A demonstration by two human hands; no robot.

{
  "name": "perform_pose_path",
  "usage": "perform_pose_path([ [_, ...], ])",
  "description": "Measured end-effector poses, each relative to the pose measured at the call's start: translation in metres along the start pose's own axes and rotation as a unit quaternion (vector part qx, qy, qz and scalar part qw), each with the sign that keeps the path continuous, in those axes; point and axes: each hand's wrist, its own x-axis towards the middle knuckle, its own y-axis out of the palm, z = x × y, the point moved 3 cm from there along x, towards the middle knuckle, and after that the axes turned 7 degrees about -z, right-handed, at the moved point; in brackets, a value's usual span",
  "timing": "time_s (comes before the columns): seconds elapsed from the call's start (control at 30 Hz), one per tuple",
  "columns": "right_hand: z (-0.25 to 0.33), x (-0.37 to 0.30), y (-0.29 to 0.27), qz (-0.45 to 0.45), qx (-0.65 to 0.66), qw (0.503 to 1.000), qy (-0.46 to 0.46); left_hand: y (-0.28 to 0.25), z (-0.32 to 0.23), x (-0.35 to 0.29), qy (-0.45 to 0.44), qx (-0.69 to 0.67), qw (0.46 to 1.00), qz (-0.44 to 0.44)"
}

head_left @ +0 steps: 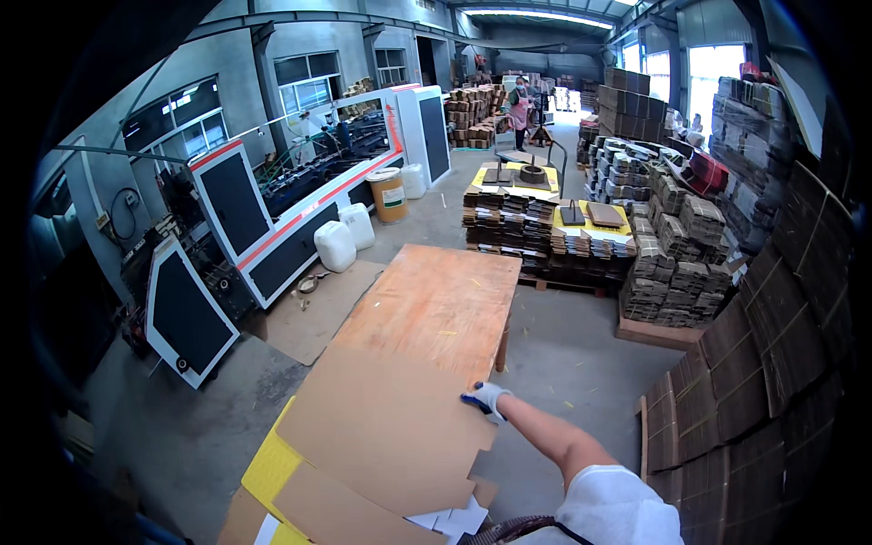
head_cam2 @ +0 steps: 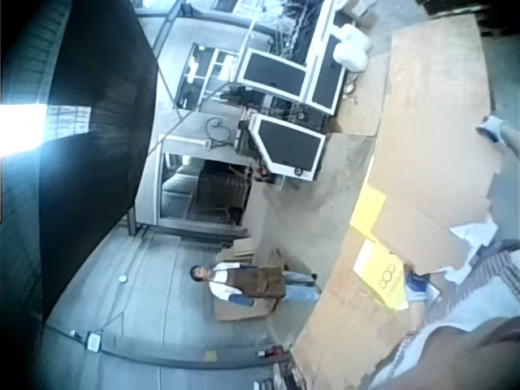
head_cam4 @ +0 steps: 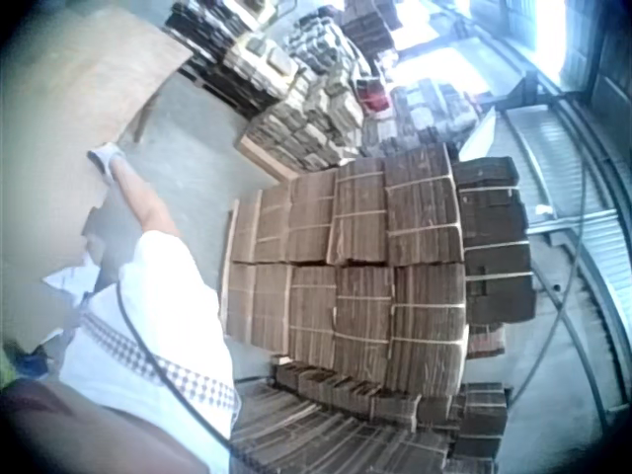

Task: The person folds printed cardboard sheets into box shapes, aligns edges, and stacks them. Later, the person kneels and applies glue to a cardboard piece using a small cup and gloved hands.

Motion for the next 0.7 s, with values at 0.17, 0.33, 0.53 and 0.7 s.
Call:
perform_pose_path([
  [0.17,0.081,0.035,-0.138,-0.302,-0.187,0.932,-0.078,0.035,-0.032,-0.016,-0.346,-0.539,0.755,-0.144],
  [0.33,0.322,-0.139,-0.241,-0.553,-0.032,0.790,-0.264,0.005,-0.024,-0.017,-0.279,-0.557,0.779,-0.066],
  [0.53,0.318,-0.195,-0.184,-0.264,-0.366,0.862,-0.231,0.007,-0.052,-0.048,-0.323,-0.532,0.776,-0.107],
  [0.7,0.118,-0.124,-0.130,-0.055,-0.340,0.939,-0.004,0.001,-0.029,-0.071,-0.363,-0.479,0.798,-0.054],
])
